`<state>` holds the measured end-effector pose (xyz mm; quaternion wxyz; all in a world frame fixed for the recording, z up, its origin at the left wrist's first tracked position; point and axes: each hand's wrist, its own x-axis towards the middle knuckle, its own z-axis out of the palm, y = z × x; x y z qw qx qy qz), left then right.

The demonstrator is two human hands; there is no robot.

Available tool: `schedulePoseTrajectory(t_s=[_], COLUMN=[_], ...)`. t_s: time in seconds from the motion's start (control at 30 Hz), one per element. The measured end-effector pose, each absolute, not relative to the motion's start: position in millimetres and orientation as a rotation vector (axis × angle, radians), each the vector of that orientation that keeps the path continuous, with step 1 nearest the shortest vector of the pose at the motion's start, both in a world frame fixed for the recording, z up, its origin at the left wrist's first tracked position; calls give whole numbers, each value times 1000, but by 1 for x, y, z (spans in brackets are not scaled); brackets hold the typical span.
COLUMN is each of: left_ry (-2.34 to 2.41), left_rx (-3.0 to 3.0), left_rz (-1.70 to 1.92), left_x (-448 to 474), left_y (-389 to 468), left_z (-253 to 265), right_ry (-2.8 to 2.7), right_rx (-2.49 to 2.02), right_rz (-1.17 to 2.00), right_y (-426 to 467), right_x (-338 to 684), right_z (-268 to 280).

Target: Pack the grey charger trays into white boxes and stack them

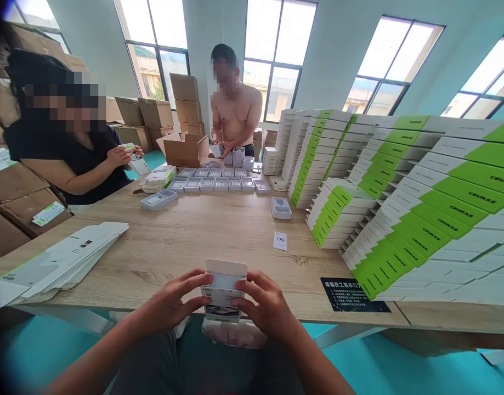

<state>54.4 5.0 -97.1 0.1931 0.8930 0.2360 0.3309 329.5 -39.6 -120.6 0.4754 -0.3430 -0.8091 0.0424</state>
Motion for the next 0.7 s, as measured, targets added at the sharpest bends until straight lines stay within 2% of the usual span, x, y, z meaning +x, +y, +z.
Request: schedulePoseTrajectory(t_s=[0.1,0.27,0.37,0.57,0.7], left_ry=[696,550,493,825,961], left_rx=[2566,2528,2605,2428,2320], left_rz=[928,1188,1215,1004,1171], left_x=[55,62,61,67,81], left_y=[2,-3,-5,-18,-22], left_z=[-84,-85,-81,-61,-68], right_ry=[-2009,-2016,-2109,-2062,-1972], right_rx=[-851,-775,-833,-1018,-1131], right_rz=[52,96,75,397,428], right_y=[-42,-46,-48,-51,-51], right_x=[331,329,329,321,314], right_z=[-109,-103,-92,-61,-63])
